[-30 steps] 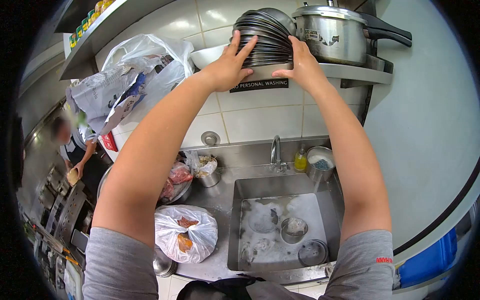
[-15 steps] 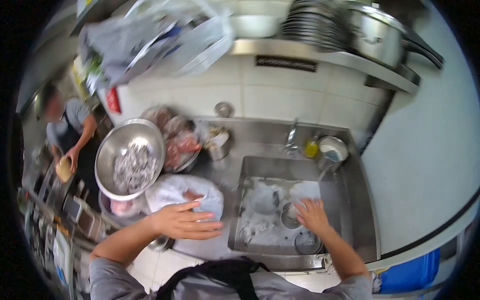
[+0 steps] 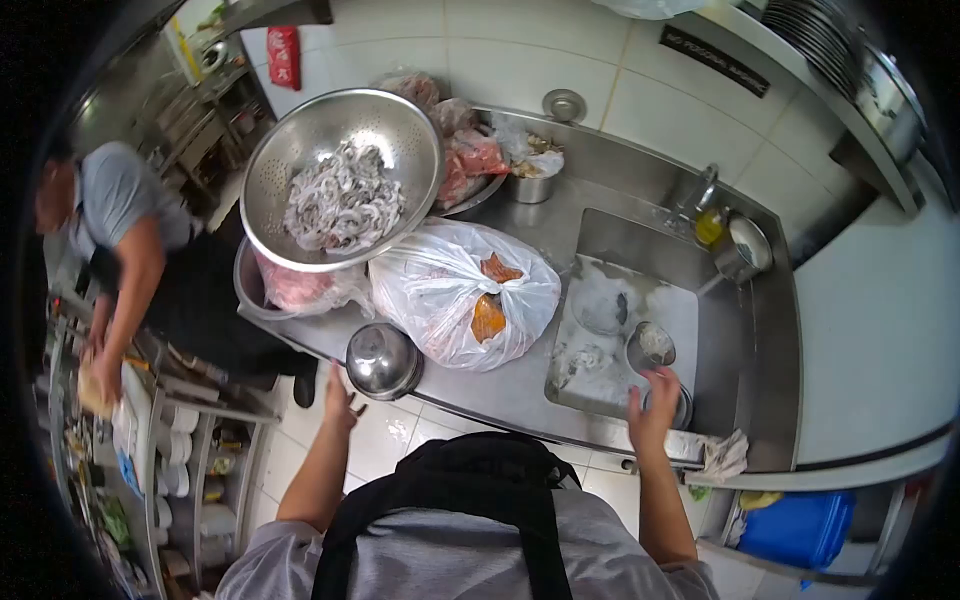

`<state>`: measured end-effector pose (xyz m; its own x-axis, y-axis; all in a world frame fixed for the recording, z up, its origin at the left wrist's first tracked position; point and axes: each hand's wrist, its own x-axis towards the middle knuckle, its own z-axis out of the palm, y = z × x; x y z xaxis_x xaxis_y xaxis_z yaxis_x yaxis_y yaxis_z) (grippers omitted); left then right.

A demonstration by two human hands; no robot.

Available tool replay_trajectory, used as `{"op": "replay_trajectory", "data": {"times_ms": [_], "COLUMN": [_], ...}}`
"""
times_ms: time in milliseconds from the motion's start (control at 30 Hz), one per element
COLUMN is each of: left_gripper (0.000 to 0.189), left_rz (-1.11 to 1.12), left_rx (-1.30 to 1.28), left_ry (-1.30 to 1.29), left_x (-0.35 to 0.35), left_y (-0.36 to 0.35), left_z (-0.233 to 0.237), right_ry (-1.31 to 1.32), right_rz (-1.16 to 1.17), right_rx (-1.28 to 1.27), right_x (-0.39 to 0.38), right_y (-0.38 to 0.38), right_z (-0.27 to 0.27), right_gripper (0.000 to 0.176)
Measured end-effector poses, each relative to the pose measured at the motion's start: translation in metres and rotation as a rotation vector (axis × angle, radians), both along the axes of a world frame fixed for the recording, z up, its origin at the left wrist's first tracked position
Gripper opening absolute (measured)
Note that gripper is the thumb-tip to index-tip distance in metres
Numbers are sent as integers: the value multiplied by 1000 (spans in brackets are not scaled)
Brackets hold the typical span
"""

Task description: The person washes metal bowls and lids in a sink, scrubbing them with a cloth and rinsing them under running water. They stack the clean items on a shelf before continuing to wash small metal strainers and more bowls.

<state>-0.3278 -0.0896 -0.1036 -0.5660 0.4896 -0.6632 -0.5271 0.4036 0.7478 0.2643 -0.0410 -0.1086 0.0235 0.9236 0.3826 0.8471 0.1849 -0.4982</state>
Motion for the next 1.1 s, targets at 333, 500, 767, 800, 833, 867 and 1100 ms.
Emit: {"op": "replay_trajectory", "data": {"times_ms": [333,500,767,800,833,867,1100], "left_gripper": [60,57,47,47,47,47,45], "left_rz": [-7,2,-535,-591,-620,-697,-619], "left_rx": [456,608,756,789,754,802,1119], "left_ry": [-385,-266,-149,-162,-151,-149,-88], "left_x": [3,-19,70,86,110,137,332], "left_y": [3,-20,24,38,51,62,206], "left_z": [-16,-8,187,212,247,282,469], "right_ry": [-2,29,18,42,68,77,173], "right_rz": [310,249,253,247,239,239,172], "right_rx": [33,10,70,77,81,118,91], "right_x": [-170,-157,-129,-124,-118,-110,-20], "right_y": [-47,-61,-50,-48,-47,-47,-51], "right_z": [108,109,107,111,115,118,93], "right_gripper": [26,24,19,19,19,19,20]}}
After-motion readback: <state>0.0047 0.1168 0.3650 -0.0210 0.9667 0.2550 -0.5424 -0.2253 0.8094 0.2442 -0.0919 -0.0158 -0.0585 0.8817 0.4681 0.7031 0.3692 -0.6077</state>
